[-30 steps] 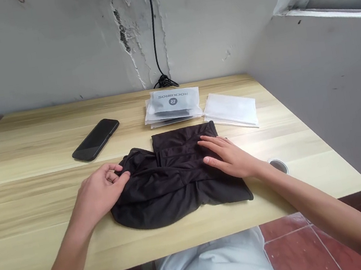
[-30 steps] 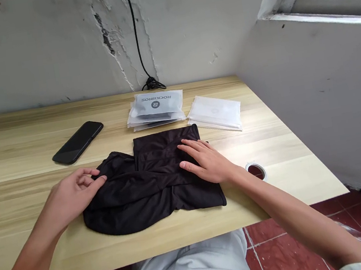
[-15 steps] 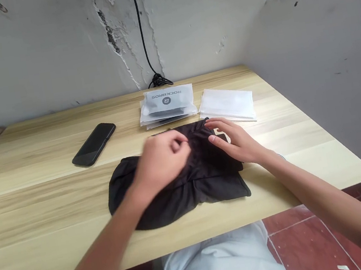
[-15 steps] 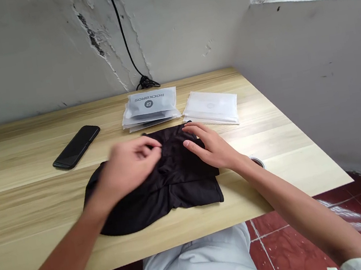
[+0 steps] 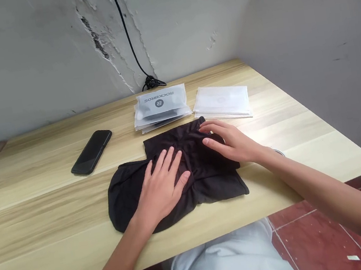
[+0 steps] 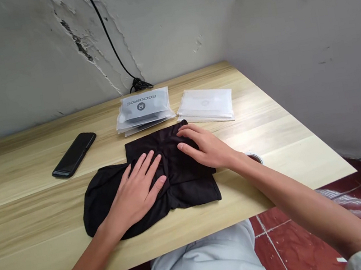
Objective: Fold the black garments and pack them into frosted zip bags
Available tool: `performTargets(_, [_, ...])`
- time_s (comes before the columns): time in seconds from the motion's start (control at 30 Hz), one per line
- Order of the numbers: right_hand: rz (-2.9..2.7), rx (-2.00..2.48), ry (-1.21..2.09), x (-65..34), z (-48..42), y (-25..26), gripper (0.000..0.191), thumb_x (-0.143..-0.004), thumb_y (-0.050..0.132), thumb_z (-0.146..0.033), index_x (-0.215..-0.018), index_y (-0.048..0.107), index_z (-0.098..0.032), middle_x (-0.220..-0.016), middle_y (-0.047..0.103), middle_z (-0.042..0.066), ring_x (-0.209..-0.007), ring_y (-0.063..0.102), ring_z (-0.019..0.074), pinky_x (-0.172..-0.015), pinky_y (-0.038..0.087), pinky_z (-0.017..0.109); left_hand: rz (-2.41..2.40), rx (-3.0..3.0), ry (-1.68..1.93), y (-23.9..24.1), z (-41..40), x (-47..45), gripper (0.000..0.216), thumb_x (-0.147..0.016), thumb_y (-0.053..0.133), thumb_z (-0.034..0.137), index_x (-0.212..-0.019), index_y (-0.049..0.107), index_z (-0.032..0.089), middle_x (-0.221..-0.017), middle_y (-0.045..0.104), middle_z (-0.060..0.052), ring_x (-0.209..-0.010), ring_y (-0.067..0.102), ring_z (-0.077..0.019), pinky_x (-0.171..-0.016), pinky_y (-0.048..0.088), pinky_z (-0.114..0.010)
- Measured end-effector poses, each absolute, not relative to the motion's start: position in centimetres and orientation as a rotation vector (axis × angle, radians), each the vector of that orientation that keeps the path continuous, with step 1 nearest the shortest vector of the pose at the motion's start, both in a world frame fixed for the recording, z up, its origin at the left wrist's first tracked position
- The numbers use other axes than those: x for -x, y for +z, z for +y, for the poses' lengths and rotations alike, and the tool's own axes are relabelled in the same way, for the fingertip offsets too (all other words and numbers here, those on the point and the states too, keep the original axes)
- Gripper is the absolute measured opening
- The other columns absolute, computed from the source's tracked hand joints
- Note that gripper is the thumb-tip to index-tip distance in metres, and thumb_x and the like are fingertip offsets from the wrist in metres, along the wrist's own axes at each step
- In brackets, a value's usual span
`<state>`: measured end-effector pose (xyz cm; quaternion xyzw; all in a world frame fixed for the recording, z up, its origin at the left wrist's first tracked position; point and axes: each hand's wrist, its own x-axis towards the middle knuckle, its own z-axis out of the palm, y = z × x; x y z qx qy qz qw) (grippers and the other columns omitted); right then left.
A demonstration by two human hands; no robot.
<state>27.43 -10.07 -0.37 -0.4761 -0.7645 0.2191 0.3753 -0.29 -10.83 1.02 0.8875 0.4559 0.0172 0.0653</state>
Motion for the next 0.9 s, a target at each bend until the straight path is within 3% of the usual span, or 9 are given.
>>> performTargets(0.07, [-1.949,1.235,0.565,-27.5,-10.1,-0.5,0.040,-0.108,0.048,-0.053,-0.129,0.068,-0.025,-0.140,0.068,0.012,-0.129,0.065,0.0314,-0.112,0.053,0.049,1.403,-2.629,0.122,1.1,-10.7,0.5,0.063,-0.110,0.032,0.055,-0.165,0.038,0.024,-0.175,0.032,-0.009,-0.163,0.028,-0.0319,-0.126,0.032,-0.057])
performTargets(0.13, [-1.926,1.256,0.559,-27.5,-10.0,-0.6,0.038,-0.108,0.050,-0.052,-0.126,0.070,-0.025,-0.139,0.069,0.012,-0.129,0.066,0.0320,-0.112,0.053,0.049,1.598,-2.564,0.327,2.0,-10.7,0.9,0.062,-0.109,0.034,0.055,-0.156,0.049,0.019,-0.167,0.047,-0.014,-0.155,0.042,-0.0336,-0.120,0.039,-0.053])
performTargets(0.23, [-1.898,1.285,0.558,-27.7,-9.9,-0.7,0.038,-0.107,0.051,-0.051,-0.124,0.070,-0.024,-0.138,0.070,0.012,-0.128,0.066,0.0324,-0.111,0.053,0.050,2.007,-2.295,0.315,3.3,-11.1,2.0,0.052,-0.104,0.039,0.063,-0.105,0.070,0.021,-0.110,0.077,-0.014,-0.107,0.072,-0.0356,-0.089,0.051,-0.046])
performTargets(0.27, [-1.891,1.296,0.560,-27.7,-9.9,-0.7,0.038,-0.107,0.051,-0.052,-0.124,0.071,-0.024,-0.137,0.070,0.013,-0.126,0.067,0.0324,-0.110,0.053,0.050,2.058,-2.207,0.210,3.5,-11.3,2.3,0.052,-0.101,0.040,0.067,-0.088,0.066,0.023,-0.091,0.076,-0.010,-0.090,0.073,-0.0339,-0.076,0.049,-0.042])
performTargets(0.33, [-1.883,1.318,0.560,-27.7,-9.9,-0.8,0.038,-0.107,0.052,-0.051,-0.124,0.071,-0.023,-0.134,0.071,0.013,-0.122,0.069,0.0320,-0.107,0.055,0.050,2.046,-2.106,0.054,3.5,-11.8,2.4,0.056,-0.098,0.042,0.073,-0.071,0.054,0.025,-0.073,0.069,-0.007,-0.074,0.070,-0.0307,-0.062,0.039,-0.037])
performTargets(0.4, [-1.886,1.328,0.552,-27.5,-10.0,-1.0,0.036,-0.106,0.053,-0.049,-0.123,0.071,-0.022,-0.132,0.073,0.013,-0.119,0.070,0.0313,-0.105,0.056,0.049,2.008,-2.090,0.103,2.9,-12.1,2.1,0.054,-0.095,0.047,0.073,-0.071,0.048,0.025,-0.076,0.069,-0.006,-0.074,0.068,-0.0287,-0.060,0.034,-0.035])
performTargets(0.57, [-1.886,1.332,0.567,-27.2,-9.9,-1.4,0.032,-0.105,0.056,-0.046,-0.121,0.071,-0.022,-0.128,0.074,0.012,-0.116,0.071,0.0302,-0.096,0.059,0.045,1.889,-1.940,0.381,2.1,-11.9,1.6,0.032,-0.087,0.066,0.055,-0.082,0.057,0.025,-0.080,0.072,-0.002,-0.075,0.067,-0.0239,-0.066,0.040,-0.033])
performTargets(0.77, [-1.852,1.318,0.557,-27.8,-9.8,-1.0,0.029,-0.106,0.055,-0.043,-0.119,0.072,-0.022,-0.125,0.075,0.011,-0.113,0.071,0.0285,-0.095,0.057,0.043,2.028,-1.904,0.620,5.7,-10.2,3.4,0.020,-0.082,0.070,0.042,-0.085,0.059,0.025,-0.081,0.072,0.001,-0.075,0.065,-0.0219,-0.068,0.043,-0.032])
performTargets(0.9, [-1.859,1.319,0.565,-28.1,-9.7,-0.8,0.029,-0.107,0.055,-0.042,-0.119,0.071,-0.022,-0.122,0.075,0.010,-0.112,0.071,0.0282,-0.096,0.057,0.042,1.921,-2.196,0.504,6.0,-10.9,0.8,0.023,-0.091,0.066,0.045,-0.103,0.062,0.026,-0.091,0.073,-0.001,-0.080,0.067,-0.0231,-0.070,0.046,-0.035])
